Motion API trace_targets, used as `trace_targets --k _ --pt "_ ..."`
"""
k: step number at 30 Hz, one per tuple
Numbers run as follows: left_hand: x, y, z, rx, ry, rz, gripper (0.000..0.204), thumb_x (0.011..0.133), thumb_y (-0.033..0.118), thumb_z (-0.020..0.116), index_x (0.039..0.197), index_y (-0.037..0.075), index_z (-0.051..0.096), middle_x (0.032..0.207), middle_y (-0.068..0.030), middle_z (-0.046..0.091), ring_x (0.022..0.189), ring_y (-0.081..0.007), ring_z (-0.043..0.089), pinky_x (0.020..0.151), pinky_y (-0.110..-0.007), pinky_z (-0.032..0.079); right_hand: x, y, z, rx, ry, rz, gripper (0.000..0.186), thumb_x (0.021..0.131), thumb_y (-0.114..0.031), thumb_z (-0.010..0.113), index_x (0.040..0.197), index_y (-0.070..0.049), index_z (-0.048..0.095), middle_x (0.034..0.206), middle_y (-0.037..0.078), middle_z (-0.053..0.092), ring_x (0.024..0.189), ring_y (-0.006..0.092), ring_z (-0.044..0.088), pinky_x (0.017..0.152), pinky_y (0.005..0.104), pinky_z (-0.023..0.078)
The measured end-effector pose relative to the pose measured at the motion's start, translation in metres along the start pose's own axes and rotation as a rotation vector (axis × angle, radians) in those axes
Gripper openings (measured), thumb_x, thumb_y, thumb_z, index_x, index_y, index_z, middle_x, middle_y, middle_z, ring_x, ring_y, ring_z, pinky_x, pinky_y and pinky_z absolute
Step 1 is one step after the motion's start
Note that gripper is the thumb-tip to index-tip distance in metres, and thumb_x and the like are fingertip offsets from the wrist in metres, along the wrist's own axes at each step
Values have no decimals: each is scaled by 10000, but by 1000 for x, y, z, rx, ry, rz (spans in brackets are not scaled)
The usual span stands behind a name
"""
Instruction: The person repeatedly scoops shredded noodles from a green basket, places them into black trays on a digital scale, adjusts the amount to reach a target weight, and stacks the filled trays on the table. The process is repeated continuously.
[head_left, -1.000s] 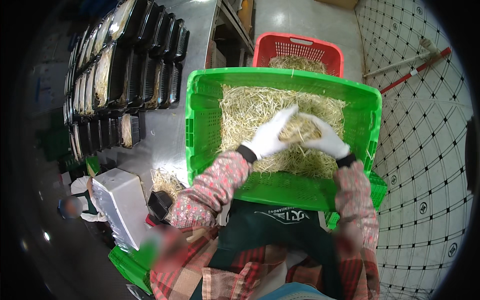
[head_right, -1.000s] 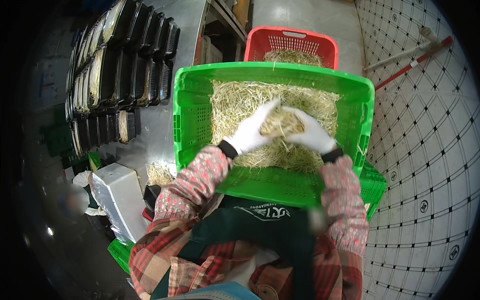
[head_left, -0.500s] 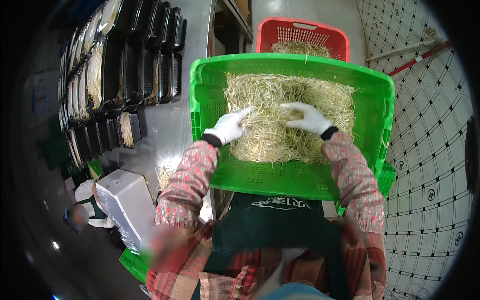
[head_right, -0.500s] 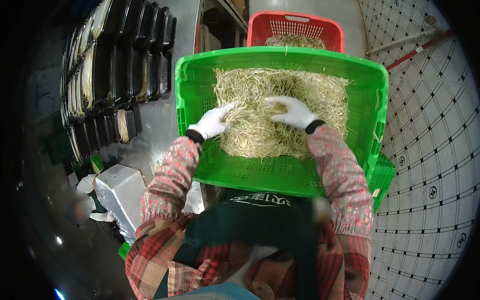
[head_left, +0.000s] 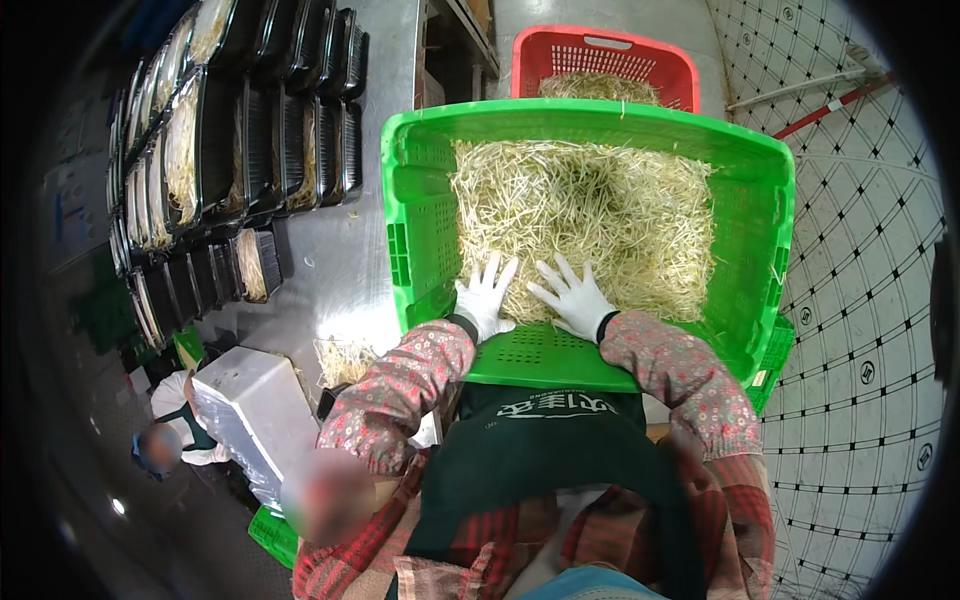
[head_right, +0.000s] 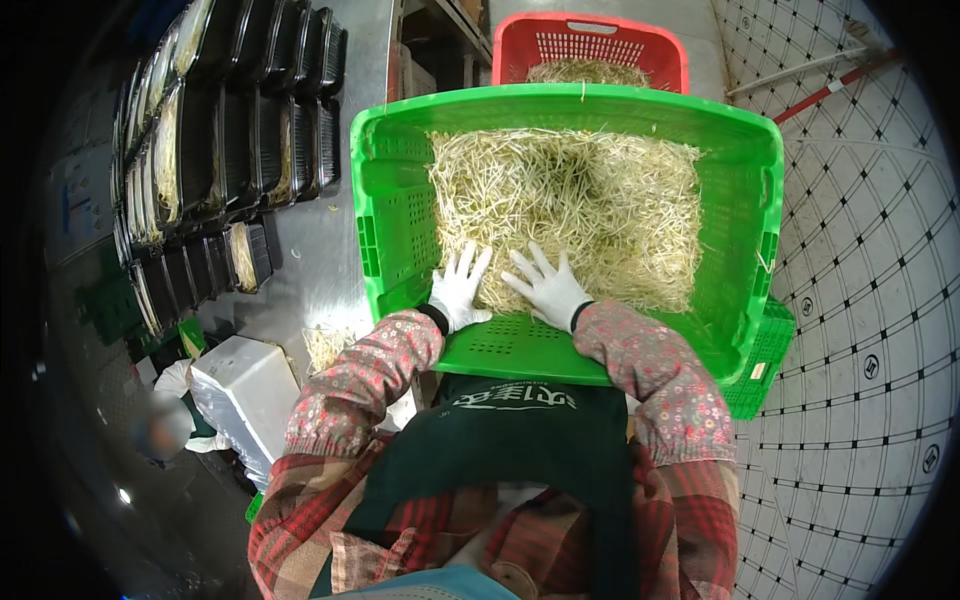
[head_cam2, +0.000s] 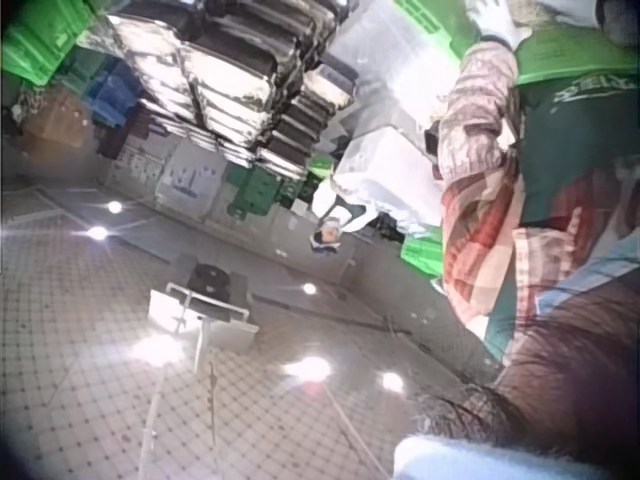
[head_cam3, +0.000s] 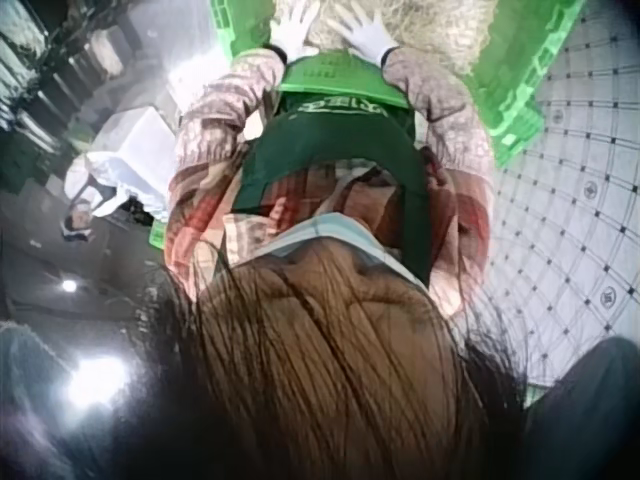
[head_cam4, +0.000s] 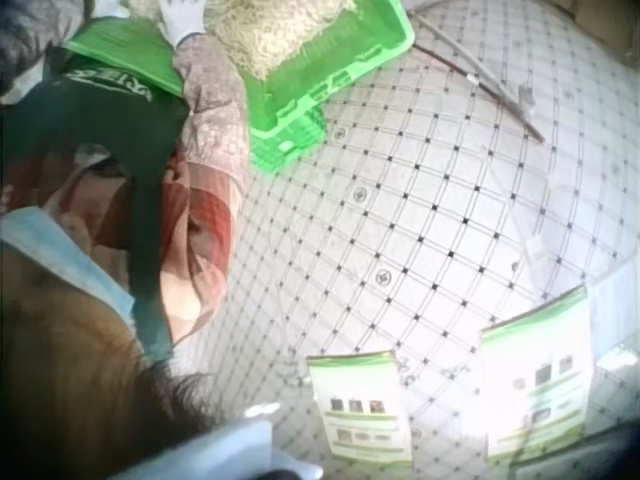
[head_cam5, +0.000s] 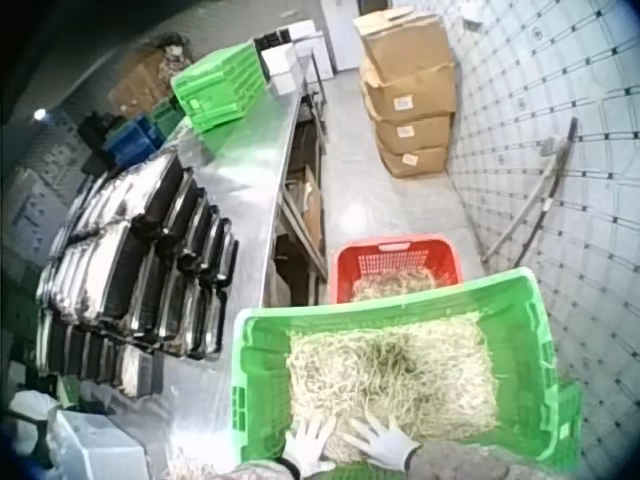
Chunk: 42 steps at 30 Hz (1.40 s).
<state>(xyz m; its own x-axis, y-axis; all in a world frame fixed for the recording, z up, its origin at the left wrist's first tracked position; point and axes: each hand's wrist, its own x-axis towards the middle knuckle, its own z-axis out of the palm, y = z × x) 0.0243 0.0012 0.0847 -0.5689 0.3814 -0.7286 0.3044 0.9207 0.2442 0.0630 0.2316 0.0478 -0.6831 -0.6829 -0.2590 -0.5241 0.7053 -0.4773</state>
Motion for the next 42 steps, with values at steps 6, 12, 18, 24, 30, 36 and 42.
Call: trace_targets --k 6,12,18,24,30,36,42 --pt "70 -29 -5 -320 154 104 998 721 130 758 1547 200 202 1404 -252 442 1106 -434 569 948 -447 500 53 68 -6 312 166 35 681 809 -117 629 1448 -223 417 1377 98 488 1269 274 482 958 486 472" --pt "73 -40 -34 -181 241 -8 988 715 282 802 1532 201 251 1433 -211 457 1251 -407 499 1005 -433 474 44 96 -58 268 -167 296 853 805 -310 718 1527 -219 272 1491 149 377 1356 328 399 1075 547 386" --pt "43 6 -9 48 164 -125 1323 568 297 915 1570 244 52 1604 -164 116 1405 -459 252 1041 -564 409 19 5 -20 -63 -167 200 1041 749 -534 755 1554 -240 164 1622 191 53 1473 445 113 1084 710 239" --pt "61 -29 -1 -319 304 -144 891 683 149 795 1456 230 359 1328 -234 493 1115 -400 575 915 -431 504 39 87 -22 344 -6 358 658 818 -147 683 1423 -228 438 1504 130 364 1346 311 426 1054 443 449" --pt "2 -19 -25 -216 327 153 689 697 118 760 1328 210 500 1128 -113 611 1005 -330 623 818 -404 534 30 147 -83 843 251 430 582 750 -149 648 1326 -174 564 1215 110 633 1112 291 617 995 362 486" --pt "24 42 -48 71 484 400 916 633 30 693 1475 214 383 1486 -127 399 1072 -326 537 815 -440 491 74 105 -108 484 110 187 972 690 -369 795 1520 -247 305 1530 210 319 1312 460 396 1100 493 361" --pt "33 17 -7 52 224 206 1150 606 244 880 1547 283 220 1612 -192 81 1466 -454 122 1034 -703 307 6 59 -60 243 201 469 1180 666 -532 824 1571 -261 115 1601 247 91 1471 455 96 1158 640 132"
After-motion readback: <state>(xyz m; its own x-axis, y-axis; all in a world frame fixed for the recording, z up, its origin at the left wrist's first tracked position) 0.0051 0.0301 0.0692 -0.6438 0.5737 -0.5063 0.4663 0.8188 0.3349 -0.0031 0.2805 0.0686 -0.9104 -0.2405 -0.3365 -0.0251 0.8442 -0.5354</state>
